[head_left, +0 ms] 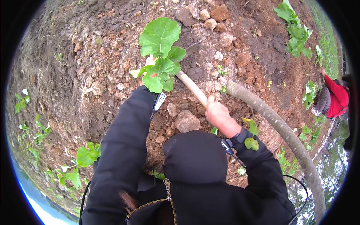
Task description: The person uses a hand hoe to loosen soil around leafy green plants, pulls them from the ground, and places them into a red bucket. The person repeats this process across multiple plants in the garden bed.
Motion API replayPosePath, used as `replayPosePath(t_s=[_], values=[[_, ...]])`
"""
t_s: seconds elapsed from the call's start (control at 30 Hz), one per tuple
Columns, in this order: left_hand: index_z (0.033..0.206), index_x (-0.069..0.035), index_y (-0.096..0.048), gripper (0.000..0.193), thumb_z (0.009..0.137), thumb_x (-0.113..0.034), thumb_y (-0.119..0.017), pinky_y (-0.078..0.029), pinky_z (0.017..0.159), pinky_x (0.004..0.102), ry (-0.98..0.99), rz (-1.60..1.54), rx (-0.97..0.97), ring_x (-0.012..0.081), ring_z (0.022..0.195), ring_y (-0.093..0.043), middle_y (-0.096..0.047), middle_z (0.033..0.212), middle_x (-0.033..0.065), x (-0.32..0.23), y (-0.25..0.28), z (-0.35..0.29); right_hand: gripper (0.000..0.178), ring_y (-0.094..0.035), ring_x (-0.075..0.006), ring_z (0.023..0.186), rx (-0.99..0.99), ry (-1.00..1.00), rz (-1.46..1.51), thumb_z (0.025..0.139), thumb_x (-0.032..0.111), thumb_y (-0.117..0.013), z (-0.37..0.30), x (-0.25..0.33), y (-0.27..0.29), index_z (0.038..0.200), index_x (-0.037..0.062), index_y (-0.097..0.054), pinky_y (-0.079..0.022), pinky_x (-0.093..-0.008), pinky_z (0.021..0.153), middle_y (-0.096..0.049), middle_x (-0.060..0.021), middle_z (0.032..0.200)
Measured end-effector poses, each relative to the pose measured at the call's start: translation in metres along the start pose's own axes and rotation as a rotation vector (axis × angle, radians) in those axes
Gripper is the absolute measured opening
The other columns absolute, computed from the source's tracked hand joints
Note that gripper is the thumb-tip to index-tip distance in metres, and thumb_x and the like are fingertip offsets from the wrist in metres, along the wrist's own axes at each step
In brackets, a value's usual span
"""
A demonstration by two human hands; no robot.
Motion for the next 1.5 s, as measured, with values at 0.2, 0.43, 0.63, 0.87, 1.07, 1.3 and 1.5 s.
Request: replayPosePath(t_s=[0.2,0.43,0.63,0.87,1.07,1.3,1.5], values=[[0.114,-0.012,-0.055,0.039,0.078,-0.027,-0.054,-0.032,0.099,0.0399,-0.542,0.942,0.233,0.0243,0.109,-0.048,-0.054,0.115,0.0068,-0.045,-0.039,-0.008,0.028,-0.063,-0.0376,0.079,-0.112,0.004,-0.04,0.076,0.014,-0.056,-0.005,0.003,0.013,0.099,0.0023,-0.044,-0.049,-0.047,0.071,-0.063,-0.0216,0.081],[0.107,-0.004,-0.057,0.039,0.069,-0.011,-0.063,-0.045,0.086,0.0395,-0.344,1.158,0.034,0.0321,0.095,-0.058,-0.06,0.102,0.0165,-0.123,0.087,-0.087,0.035,-0.06,-0.0423,0.079,-0.291,-0.072,0.193,0.074,0.019,-0.06,-0.062,-0.034,-0.016,0.098,0.001,-0.043,-0.048,-0.0484,0.07,-0.061,-0.0256,0.08],[0.098,-0.008,-0.061,0.027,0.071,-0.014,-0.065,-0.049,0.078,0.037,-0.066,1.103,-0.111,0.0285,0.088,-0.062,-0.065,0.09,0.0131,-0.164,0.181,-0.17,0.037,-0.06,-0.0425,0.075,-0.369,-0.114,0.22,0.073,0.02,-0.066,-0.108,-0.032,-0.045,0.093,0.0019,-0.042,-0.048,-0.0483,0.066,-0.061,-0.0248,0.076],[0.099,-0.009,-0.06,0.028,0.072,-0.014,-0.064,-0.048,0.077,0.0407,-0.085,1.047,0.031,0.0311,0.089,-0.06,-0.063,0.09,0.0139,-0.18,0.157,-0.244,0.039,-0.061,-0.0394,0.07,-0.379,-0.154,-0.02,0.072,0.024,-0.063,-0.177,0.001,-0.04,0.099,0.0023,-0.044,-0.048,-0.0477,0.063,-0.062,-0.0214,0.074],[0.098,-0.008,-0.061,0.025,0.072,-0.008,-0.062,-0.049,0.079,0.0403,0.012,1.122,-0.057,0.0325,0.088,-0.061,-0.063,0.096,0.0148,-0.195,0.154,-0.328,0.042,-0.06,-0.0416,0.079,-0.152,-0.231,-0.083,0.074,0.026,-0.064,-0.279,0.011,-0.041,0.102,0.0035,-0.043,-0.047,-0.05,0.071,-0.061,-0.0245,0.082],[0.088,-0.008,-0.061,0.016,0.074,-0.012,-0.058,-0.049,0.074,0.0448,0.361,1.142,-0.075,0.035,0.085,-0.061,-0.063,0.087,0.0176,-0.198,0.215,-0.505,0.037,-0.061,-0.0399,0.082,0.104,-0.287,-0.264,0.072,0.029,-0.063,-0.402,-0.018,-0.025,0.095,0.0007,-0.055,-0.049,-0.0452,0.072,-0.063,-0.0229,0.084],[0.084,-0.008,-0.062,0.015,0.072,-0.015,-0.057,-0.05,0.07,0.0454,0.42,1.156,-0.325,0.0374,0.078,-0.061,-0.064,0.081,0.0172,-0.275,0.28,-0.699,0.033,-0.063,-0.034,0.081,0.307,-0.093,-0.424,0.072,0.035,-0.057,-0.478,-0.02,-0.023,0.078,0.004,-0.067,-0.05,-0.0424,0.071,-0.064,-0.0202,0.082]])
Point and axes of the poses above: each hand's wrist, its own z-axis towards the middle knuckle, its own y-axis out of the back of the hand, x = y × z, the point moved 9 cm from there along z, towards the middle knuckle
